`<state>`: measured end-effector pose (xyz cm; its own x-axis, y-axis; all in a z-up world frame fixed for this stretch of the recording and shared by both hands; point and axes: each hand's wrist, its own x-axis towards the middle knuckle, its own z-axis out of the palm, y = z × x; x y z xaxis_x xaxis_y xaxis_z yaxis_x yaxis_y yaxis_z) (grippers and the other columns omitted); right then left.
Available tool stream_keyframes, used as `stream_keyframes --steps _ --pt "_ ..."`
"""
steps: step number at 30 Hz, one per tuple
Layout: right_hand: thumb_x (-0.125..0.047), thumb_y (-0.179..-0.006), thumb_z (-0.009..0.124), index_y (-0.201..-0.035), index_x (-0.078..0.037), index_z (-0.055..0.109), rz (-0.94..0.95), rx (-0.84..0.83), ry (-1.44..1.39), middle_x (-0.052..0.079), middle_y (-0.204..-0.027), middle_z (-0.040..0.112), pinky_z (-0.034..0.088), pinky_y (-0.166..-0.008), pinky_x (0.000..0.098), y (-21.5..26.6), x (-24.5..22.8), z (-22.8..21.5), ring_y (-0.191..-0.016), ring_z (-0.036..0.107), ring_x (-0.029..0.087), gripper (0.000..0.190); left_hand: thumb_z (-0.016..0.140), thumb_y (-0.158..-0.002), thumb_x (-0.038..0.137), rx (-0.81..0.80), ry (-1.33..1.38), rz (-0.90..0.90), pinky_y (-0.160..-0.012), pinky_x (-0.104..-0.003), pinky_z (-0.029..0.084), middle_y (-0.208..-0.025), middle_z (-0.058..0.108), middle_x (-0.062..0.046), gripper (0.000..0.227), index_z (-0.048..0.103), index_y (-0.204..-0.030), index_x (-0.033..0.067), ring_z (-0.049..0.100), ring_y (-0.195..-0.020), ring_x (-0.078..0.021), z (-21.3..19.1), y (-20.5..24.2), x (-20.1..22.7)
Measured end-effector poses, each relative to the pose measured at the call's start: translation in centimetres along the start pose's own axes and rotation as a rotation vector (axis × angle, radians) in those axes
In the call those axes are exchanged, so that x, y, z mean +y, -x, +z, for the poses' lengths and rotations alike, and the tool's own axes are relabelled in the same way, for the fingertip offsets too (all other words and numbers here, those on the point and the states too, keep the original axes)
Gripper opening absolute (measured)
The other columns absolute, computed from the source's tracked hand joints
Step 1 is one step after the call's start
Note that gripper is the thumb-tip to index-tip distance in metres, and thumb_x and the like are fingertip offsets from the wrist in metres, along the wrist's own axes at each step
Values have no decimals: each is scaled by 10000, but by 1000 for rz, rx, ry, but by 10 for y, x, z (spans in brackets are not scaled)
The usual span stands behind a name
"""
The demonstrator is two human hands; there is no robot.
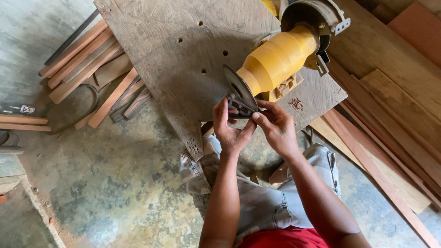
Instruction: The person sharpens or grinds a small metal piece using a bench grinder.
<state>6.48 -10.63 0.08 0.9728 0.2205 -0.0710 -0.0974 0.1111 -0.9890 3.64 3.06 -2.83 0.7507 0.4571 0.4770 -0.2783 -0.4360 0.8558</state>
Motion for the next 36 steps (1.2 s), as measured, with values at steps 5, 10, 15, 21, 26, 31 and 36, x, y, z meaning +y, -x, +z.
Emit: stream_keyframes --steps 5,10,15,21,26,31,36 --pt "-53 -962 706 -1351 39 594 -6 -4 -28 80 -1044 735 558 -835 246 0 1 2 -940 667 100 415 902 -761 165 -8 33 1 -686 -246 496 -1403 541 -84 915 448 -1544 36 625 -1056 -136 1 3 -9" --pt "-49 -965 707 -1352 46 585 -9 -12 -73 84 -1052 730 556 -849 251 -2 4 3 -949 663 105 417 916 -753 166 7 14 -2 -681 -244 497 -1386 547 -80 929 444 -1544 44 626 -1064 -136 2 3 -9" --pt "-54 -957 715 -1348 46 591 4 -1 -62 80 -1025 733 561 -834 252 -1 4 2 -927 669 107 422 907 -746 161 9 39 9 -694 -253 498 -1375 545 -76 933 440 -1546 43 616 -1064 -142 1 3 -9" --pt "-61 -953 720 -1337 38 602 16 29 -32 80 -976 733 551 -792 250 6 4 -5 -887 667 111 414 901 -734 180 6 10 38 -729 -271 498 -1365 564 -75 907 477 -1527 54 629 -1044 -138 2 5 0" --pt "-74 -958 721 -1303 48 638 -9 20 -68 51 -1028 733 556 -822 242 12 10 -12 -928 661 90 375 905 -730 190 -29 -19 48 -739 -282 506 -1372 569 -80 885 496 -1502 47 640 -1068 -160 1 7 3" --pt "-99 -963 717 -1287 32 690 11 37 30 38 -1063 744 541 -831 221 20 5 -16 -943 645 66 351 875 -705 171 -47 -34 42 -731 -280 519 -1364 586 -81 849 529 -1470 45 649 -1049 -158 -1 7 19" --pt "-118 -955 725 -1240 16 722 47 81 69 16 -1019 750 535 -797 212 32 3 -22 -899 626 53 314 869 -700 166 -79 -63 64 -713 -277 519 -1344 600 -83 844 537 -1466 40 660 -1026 -161 -2 11 28"
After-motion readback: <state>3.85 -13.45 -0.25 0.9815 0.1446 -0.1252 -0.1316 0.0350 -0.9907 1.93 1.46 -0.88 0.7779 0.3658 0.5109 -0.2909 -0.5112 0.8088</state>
